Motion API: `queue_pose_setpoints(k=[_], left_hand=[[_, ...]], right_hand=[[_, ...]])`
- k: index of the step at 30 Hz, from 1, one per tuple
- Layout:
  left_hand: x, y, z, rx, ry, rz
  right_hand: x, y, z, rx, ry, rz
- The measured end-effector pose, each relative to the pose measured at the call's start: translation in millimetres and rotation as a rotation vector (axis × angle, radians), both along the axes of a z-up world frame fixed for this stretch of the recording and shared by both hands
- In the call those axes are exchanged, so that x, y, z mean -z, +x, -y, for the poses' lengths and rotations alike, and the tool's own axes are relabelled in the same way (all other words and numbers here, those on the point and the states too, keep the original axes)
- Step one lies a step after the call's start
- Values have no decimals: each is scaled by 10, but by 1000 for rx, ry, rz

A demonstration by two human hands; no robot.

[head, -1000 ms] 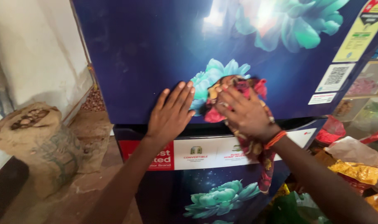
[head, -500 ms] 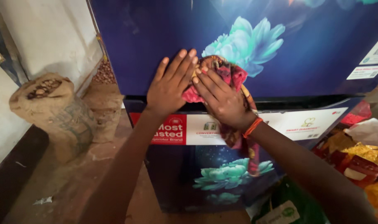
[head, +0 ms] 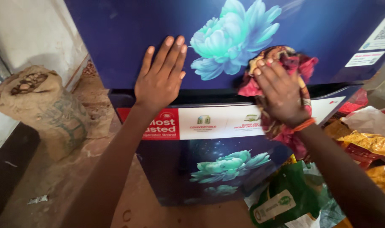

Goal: The person wipes the front surface of a large blue refrigerator with a floral-patterned cloth. They use their right hand to rub the cloth across the surface while their left hand stabilizes the appliance. The action is repetitive and covers various sections of the refrigerator door.

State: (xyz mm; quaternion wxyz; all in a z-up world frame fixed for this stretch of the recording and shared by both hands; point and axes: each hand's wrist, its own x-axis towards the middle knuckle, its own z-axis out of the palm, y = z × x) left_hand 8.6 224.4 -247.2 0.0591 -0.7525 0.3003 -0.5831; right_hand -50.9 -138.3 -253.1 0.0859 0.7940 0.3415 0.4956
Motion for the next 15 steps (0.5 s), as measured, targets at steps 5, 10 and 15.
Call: queue_pose_setpoints(k=[5, 10, 15], left_hand=[[-8, -17, 21, -29, -1, 20], [-25, -20, 35, -56, -5, 14], [-28, 5, 31, -49, -4, -11]], right_hand=[[39, 25, -436, -106, 101, -54], [-256, 47, -1072, -176, -68, -146], [-397, -4, -1023, -157, -182, -116]])
